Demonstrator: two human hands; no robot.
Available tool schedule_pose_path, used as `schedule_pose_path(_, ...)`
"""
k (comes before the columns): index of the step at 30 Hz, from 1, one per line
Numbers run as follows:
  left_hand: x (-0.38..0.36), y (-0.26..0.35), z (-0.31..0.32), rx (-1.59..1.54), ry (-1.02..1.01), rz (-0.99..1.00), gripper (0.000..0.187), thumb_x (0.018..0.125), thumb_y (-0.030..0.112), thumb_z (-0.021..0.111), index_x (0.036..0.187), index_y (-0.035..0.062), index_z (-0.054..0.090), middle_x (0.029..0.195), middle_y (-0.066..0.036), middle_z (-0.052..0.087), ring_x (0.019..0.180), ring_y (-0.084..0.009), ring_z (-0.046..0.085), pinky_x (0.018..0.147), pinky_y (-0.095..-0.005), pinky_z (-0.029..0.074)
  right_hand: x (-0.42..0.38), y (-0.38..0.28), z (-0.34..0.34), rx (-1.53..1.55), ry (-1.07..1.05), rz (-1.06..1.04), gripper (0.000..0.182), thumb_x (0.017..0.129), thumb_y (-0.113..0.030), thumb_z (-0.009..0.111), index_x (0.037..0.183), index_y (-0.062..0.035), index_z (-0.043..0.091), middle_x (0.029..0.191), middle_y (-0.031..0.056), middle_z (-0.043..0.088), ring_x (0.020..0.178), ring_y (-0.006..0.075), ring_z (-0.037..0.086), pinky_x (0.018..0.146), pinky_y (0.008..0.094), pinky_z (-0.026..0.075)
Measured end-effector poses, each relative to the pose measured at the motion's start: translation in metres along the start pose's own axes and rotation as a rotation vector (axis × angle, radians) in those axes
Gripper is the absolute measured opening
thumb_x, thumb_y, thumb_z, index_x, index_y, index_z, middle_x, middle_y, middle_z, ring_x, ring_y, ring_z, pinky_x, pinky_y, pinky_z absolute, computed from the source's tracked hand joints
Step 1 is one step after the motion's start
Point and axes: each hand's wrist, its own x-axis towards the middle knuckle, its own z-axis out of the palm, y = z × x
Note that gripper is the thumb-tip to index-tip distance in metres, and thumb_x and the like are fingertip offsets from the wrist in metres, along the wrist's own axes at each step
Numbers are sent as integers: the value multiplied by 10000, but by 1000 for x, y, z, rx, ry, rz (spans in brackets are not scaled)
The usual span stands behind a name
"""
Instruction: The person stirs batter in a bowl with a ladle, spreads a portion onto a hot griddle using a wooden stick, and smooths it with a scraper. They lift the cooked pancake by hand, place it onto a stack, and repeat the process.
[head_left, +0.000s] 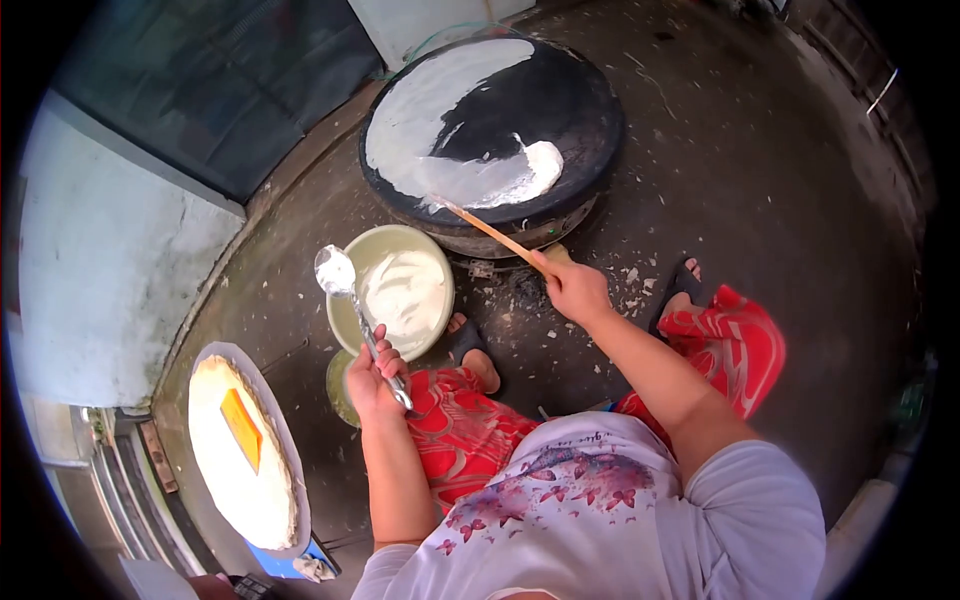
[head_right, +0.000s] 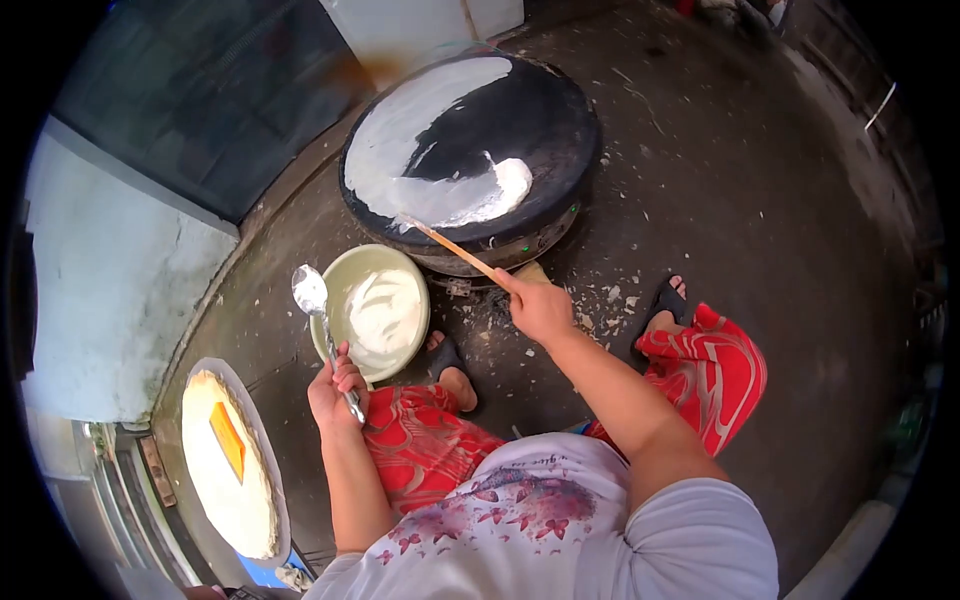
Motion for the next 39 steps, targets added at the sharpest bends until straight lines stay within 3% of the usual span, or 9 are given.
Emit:
schedule_pose_path(5,1,-6,3,20,12,16,305,928,182,313,1039,-65,452,706,-57,442,494,-97,375,395,-197,330,25,68,-44,-347,77,95,488,728,-136,546,1188,-295,498,645,91,558,613,272,568,546,410,457)
schedule_pose_path(10,5,-10,7,4,17,21,307,918,171,324,1049,-76,450,710,-62,449,497,-99,384,390,-194,334,44,71,-40,42,193,244,469,723,-138,552,1164,-296,523,685,102,558,639,291,565,572,407,460)
schedule_pose_path(14,5,-15,13,-13,40,23,309,918,172,331,1054,-78,452,704,-61,452,494,-94,389,387,-195,335,22,97,-60,-180,136,-96,506,689,-88,543,1155,-282,528,694,59,525,602,256,568,530,388,470)
schedule_pose_path(19,10,-22,18,2,59,34,305,918,168,333,1053,-79,450,698,-61,458,489,-90,397,382,-192,339,78,134,-92,-338,160,68,480,694,-97,551,1145,-262,539,709,67,554,628,260,578,562,378,476)
schedule_pose_path(22,15,-26,21,-12,66,35,306,917,168,337,1049,-83,453,694,-61,468,483,-90,403,376,-189,342,91,112,-84,111,91,352,383,712,-102,545,1073,-223,592,768,93,597,667,307,577,615,394,472)
schedule_pose_path(24,16,-28,23,-30,73,38,307,916,167,341,1042,-86,460,691,-61,472,479,-90,403,373,-190,344,62,108,-87,66,47,-143,425,696,-93,546,1091,-246,580,716,82,576,607,288,568,573,384,473)
schedule_pose_path(32,25,-37,34,-36,126,68,318,914,163,336,1044,-92,473,689,-69,494,474,-89,414,369,-183,340,134,199,-119,-441,137,-67,497,694,-84,540,1158,-262,519,668,75,524,618,264,563,551,377,468)
schedule_pose_path(35,30,-42,40,-52,125,68,320,913,161,332,1041,-96,472,691,-70,494,476,-89,416,370,-184,340,161,177,-102,7,48,211,456,722,-109,527,1143,-286,533,774,107,577,676,306,573,599,403,461)
schedule_pose_path(39,36,-40,42,-60,127,61,322,912,158,328,1035,-99,476,681,-68,493,476,-90,417,374,-188,340,133,209,-129,-218,-13,-349,487,668,-102,554,1113,-302,564,598,45,483,551,234,543,514,350,462)
